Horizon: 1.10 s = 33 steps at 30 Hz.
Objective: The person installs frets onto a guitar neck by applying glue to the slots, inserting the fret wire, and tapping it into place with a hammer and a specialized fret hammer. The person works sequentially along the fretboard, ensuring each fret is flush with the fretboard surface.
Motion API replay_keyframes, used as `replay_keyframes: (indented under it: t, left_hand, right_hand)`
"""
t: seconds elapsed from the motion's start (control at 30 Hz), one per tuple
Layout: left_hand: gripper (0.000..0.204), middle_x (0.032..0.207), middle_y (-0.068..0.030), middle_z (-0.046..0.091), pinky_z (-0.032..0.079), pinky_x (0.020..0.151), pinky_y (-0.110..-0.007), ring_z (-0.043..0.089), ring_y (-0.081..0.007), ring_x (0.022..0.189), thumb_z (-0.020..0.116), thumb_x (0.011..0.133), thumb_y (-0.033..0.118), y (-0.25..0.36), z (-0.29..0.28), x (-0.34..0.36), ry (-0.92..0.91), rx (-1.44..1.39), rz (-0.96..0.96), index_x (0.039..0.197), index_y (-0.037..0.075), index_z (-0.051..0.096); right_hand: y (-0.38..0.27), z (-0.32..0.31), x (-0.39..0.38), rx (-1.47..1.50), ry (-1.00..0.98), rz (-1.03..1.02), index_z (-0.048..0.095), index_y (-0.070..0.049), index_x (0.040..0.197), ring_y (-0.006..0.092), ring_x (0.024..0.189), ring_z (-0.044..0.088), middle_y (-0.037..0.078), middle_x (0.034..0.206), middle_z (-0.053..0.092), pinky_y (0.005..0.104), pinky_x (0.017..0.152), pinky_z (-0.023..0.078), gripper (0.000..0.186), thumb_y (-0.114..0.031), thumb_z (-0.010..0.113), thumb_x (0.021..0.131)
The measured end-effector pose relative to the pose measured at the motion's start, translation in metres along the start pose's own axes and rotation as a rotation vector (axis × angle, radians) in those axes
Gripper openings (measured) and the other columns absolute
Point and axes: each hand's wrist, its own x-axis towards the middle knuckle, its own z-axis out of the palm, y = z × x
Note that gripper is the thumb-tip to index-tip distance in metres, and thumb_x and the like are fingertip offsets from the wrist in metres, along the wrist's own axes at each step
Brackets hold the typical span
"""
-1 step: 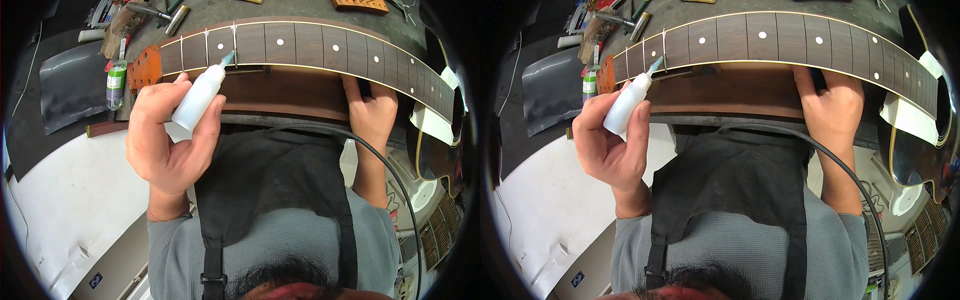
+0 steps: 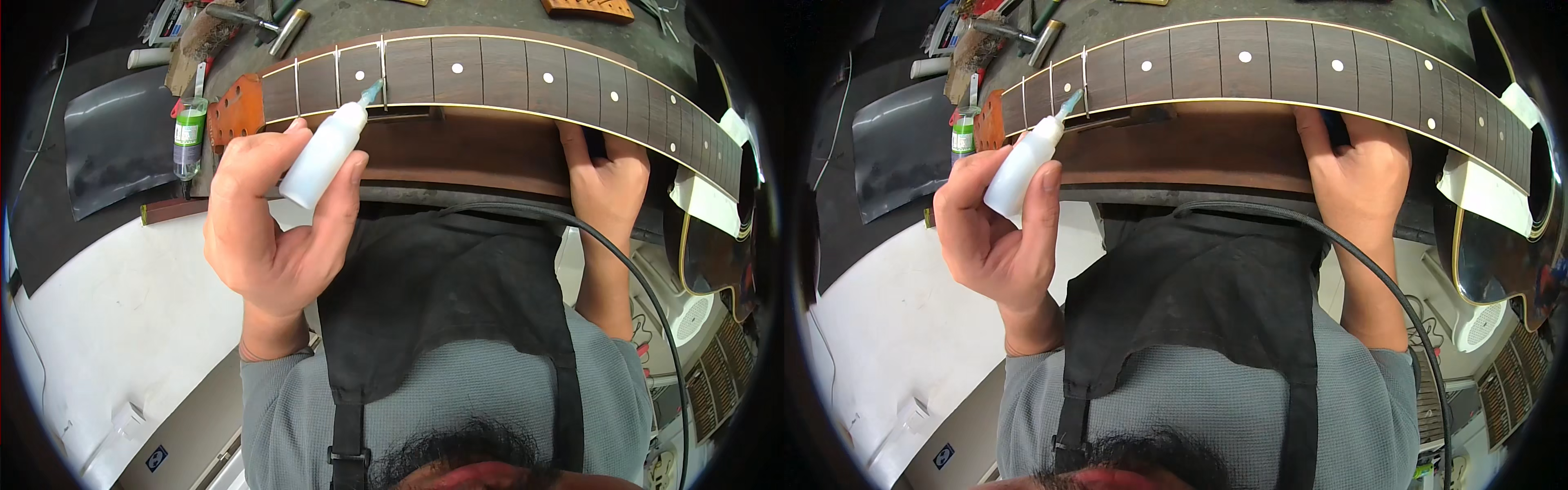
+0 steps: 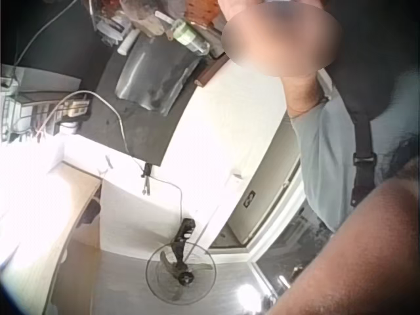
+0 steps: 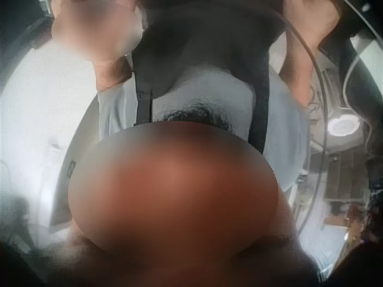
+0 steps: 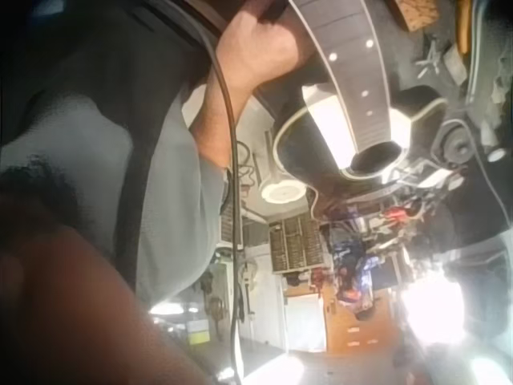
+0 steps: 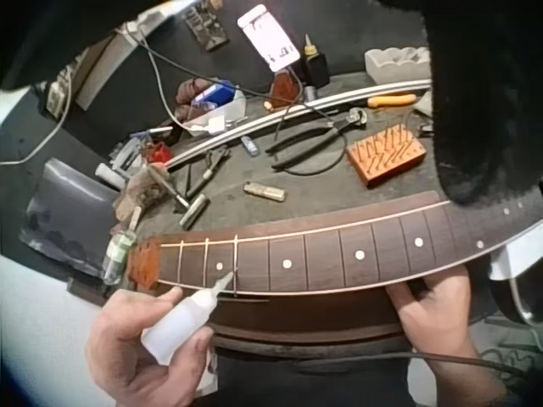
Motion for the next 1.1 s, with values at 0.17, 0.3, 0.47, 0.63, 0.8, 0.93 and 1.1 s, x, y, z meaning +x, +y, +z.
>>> replay_keyframes:
  t: [0.17, 0.3, 0.47, 0.63, 0.8, 0.93, 1.1]
  left_hand:
    - [0.041, 0.108, -0.018, 0.071, 0.057, 0.084, -0.031, 0.069, -0.0205, 0.095, 0.086, 0.088, -0.009, 0.001, -0.003, -0.001, -0.016, 0.036, -0.027, 0.12, -0.008, 0.06]
    - [0.041, 0.109, -0.0182, 0.071, 0.057, 0.084, -0.032, 0.07, -0.0214, 0.096, 0.087, 0.088, -0.008, 0.002, -0.004, -0.004, 0.003, -0.001, 0.002, 0.12, -0.008, 0.061]
    - [0.041, 0.11, -0.0186, 0.071, 0.059, 0.087, -0.034, 0.071, -0.0234, 0.098, 0.087, 0.088, -0.008, -0.004, -0.003, -0.005, 0.006, -0.042, 0.046, 0.12, -0.008, 0.061]
    - [0.043, 0.093, -0.017, 0.073, 0.062, 0.081, -0.038, 0.072, -0.0269, 0.08, 0.094, 0.078, -0.002, -0.005, 0.004, -0.002, 0.092, 0.008, 0.042, 0.113, -0.006, 0.068]
    - [0.043, 0.109, -0.0194, 0.072, 0.06, 0.092, -0.037, 0.072, -0.0249, 0.098, 0.086, 0.087, -0.009, -0.002, -0.007, -0.004, -0.052, 0.027, 0.055, 0.122, -0.009, 0.061]
    - [0.042, 0.098, -0.0179, 0.073, 0.063, 0.088, -0.042, 0.073, -0.0272, 0.086, 0.091, 0.081, -0.006, -0.003, -0.003, -0.006, 0.016, -0.003, 0.075, 0.115, -0.007, 0.066]
    - [0.041, 0.096, -0.0192, 0.072, 0.063, 0.088, -0.043, 0.071, -0.0265, 0.083, 0.089, 0.083, -0.005, 0.002, -0.007, -0.012, 0.016, -0.022, 0.049, 0.116, -0.007, 0.064]
  right_hand:
    - [0.005, 0.002, -0.002, 0.0, 0.009, -0.011, 0.082, -0.007, 0.115, 0.0384, 0.092, 0.075, 0.016, 0.105, 0.08, 0.0408, 0.085, 0.058, 0.029, -0.02, 0.088, 0.09]
    - [0.003, 0.001, 0.0, -0.008, 0.013, -0.019, 0.082, -0.007, 0.114, 0.038, 0.091, 0.075, 0.016, 0.104, 0.08, 0.0408, 0.085, 0.058, 0.029, -0.021, 0.088, 0.09]
    - [0.003, 0.002, -0.001, 0.014, 0.013, -0.004, 0.082, -0.006, 0.114, 0.0378, 0.09, 0.075, 0.017, 0.104, 0.08, 0.04, 0.084, 0.058, 0.029, -0.022, 0.089, 0.091]
    - [0.0, 0.002, 0.0, 0.032, 0.009, 0.011, 0.082, -0.006, 0.115, 0.0371, 0.09, 0.075, 0.016, 0.104, 0.08, 0.0396, 0.085, 0.058, 0.029, -0.022, 0.089, 0.091]
    - [-0.002, 0.001, -0.001, 0.032, 0.006, 0.025, 0.082, -0.006, 0.115, 0.036, 0.09, 0.075, 0.016, 0.105, 0.08, 0.0388, 0.085, 0.058, 0.029, -0.021, 0.089, 0.092]
    - [-0.005, 0.0, -0.001, 0.041, -0.002, 0.048, 0.082, -0.005, 0.115, 0.0356, 0.09, 0.075, 0.016, 0.105, 0.081, 0.0384, 0.085, 0.058, 0.029, -0.021, 0.089, 0.091]
    - [-0.001, 0.002, -0.001, 0.059, 0.014, 0.002, 0.081, -0.004, 0.116, 0.0362, 0.091, 0.075, 0.017, 0.105, 0.08, 0.0388, 0.085, 0.058, 0.03, -0.02, 0.089, 0.091]
